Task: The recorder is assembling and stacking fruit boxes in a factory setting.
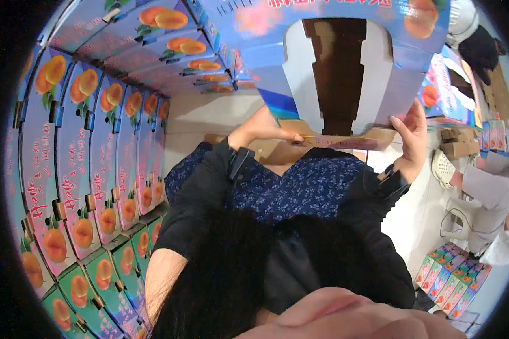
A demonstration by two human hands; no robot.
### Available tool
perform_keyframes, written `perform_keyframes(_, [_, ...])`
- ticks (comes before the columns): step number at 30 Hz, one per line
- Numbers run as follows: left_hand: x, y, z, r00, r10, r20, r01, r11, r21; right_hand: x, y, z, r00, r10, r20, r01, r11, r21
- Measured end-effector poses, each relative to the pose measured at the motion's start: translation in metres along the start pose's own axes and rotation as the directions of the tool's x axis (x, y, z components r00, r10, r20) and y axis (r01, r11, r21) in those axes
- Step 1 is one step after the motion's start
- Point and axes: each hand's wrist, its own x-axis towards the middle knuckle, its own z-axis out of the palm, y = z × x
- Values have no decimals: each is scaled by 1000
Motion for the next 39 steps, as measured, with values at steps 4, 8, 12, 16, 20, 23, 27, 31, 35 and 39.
perform_keyframes(4, [-17, 14, 14, 990, 90, -111, -89, 996, 8, -35, -26, 10, 927, -218, -305, 128, 949, -290])
perform_keyframes(8, [-20, 23, 31, 977, 182, -114, -178, 983, 43, -92, -6, 14, 717, -320, -619, 213, 947, -242])
perform_keyframes(12, [-33, 45, 46, 972, 190, -135, -179, 980, 89, -142, 30, 22, 679, -217, -702, 50, 967, -250])
perform_keyframes(16, [-45, 87, 72, 989, 5, -150, -33, 983, -183, -163, 17, 55, 804, -75, -589, 24, 995, -93])
perform_keyframes(20, [-63, 142, 92, 988, 73, -135, -114, 939, -325, -178, 5, 94, 945, -36, -326, 99, 979, 178])
perform_keyframes(23, [-75, 168, 112, 981, 40, -189, -141, 816, -560, -197, 11, 105, 983, 147, -111, -81, 886, 457])
perform_keyframes(27, [-88, 162, 129, 979, 4, -206, -112, 849, -516, -214, 13, 111, 994, 77, 79, -108, 827, 551])
perform_keyframes(31, [-99, 159, 147, 984, -91, -155, -5, 848, -529, -219, 5, 112, 991, 52, 123, -110, 840, 531])
perform_keyframes(35, [-99, 157, 173, 960, -16, -280, -122, 875, -468, -217, 1, 117, 993, 60, 99, -114, 655, 747])
perform_keyframes(39, [-91, 154, 179, 973, 87, -214, -152, 939, -309, -205, 0, 109, 975, 183, 122, -171, 283, 944])
